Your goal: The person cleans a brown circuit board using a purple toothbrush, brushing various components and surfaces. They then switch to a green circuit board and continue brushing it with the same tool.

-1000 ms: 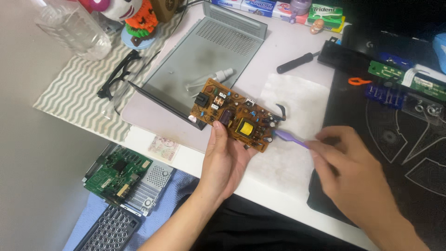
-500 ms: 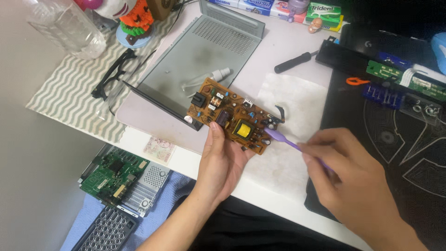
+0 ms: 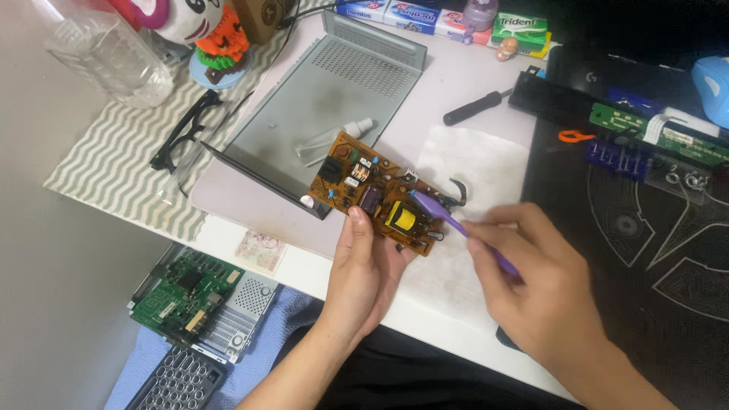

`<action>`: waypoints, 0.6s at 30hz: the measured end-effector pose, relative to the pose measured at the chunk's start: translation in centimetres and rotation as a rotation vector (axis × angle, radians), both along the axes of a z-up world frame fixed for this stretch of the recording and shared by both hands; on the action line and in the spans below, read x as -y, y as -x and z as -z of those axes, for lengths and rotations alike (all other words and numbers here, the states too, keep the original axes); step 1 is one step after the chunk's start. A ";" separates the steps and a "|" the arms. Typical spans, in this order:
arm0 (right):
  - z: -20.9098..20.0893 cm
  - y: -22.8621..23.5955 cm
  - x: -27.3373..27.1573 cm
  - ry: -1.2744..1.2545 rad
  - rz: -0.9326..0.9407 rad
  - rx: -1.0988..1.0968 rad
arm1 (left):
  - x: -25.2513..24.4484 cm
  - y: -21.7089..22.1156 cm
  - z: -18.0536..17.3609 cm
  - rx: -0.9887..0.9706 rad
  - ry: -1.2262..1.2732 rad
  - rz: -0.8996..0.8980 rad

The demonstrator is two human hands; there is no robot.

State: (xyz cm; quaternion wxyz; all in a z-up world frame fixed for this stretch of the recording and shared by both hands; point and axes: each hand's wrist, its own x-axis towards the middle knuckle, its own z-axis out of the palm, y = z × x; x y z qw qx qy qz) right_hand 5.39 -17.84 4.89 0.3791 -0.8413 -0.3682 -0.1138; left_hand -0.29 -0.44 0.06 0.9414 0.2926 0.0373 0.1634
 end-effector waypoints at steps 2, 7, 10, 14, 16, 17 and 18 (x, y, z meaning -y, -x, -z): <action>0.5 -0.3 -0.2 -0.048 -0.030 0.034 | 0.0 0.0 0.1 -0.021 -0.016 0.005; 0.2 -0.1 2.0 0.126 0.013 -0.057 | 0.3 0.0 0.4 0.036 0.004 -0.003; -1.2 0.6 2.0 0.136 0.087 -0.011 | -0.1 0.2 -0.9 0.013 0.026 -0.007; -0.8 -0.1 0.9 0.020 0.081 0.125 | 0.0 0.2 -0.7 0.022 0.059 0.026; -0.3 -0.3 0.8 0.031 0.037 -0.006 | 0.0 0.2 -0.8 0.037 0.039 0.003; 0.5 -0.3 1.4 0.028 0.035 -0.004 | 0.0 0.1 -0.5 0.039 0.036 0.001; 1.4 -0.3 2.1 0.066 0.047 0.014 | 0.0 0.1 -0.2 0.027 0.026 -0.002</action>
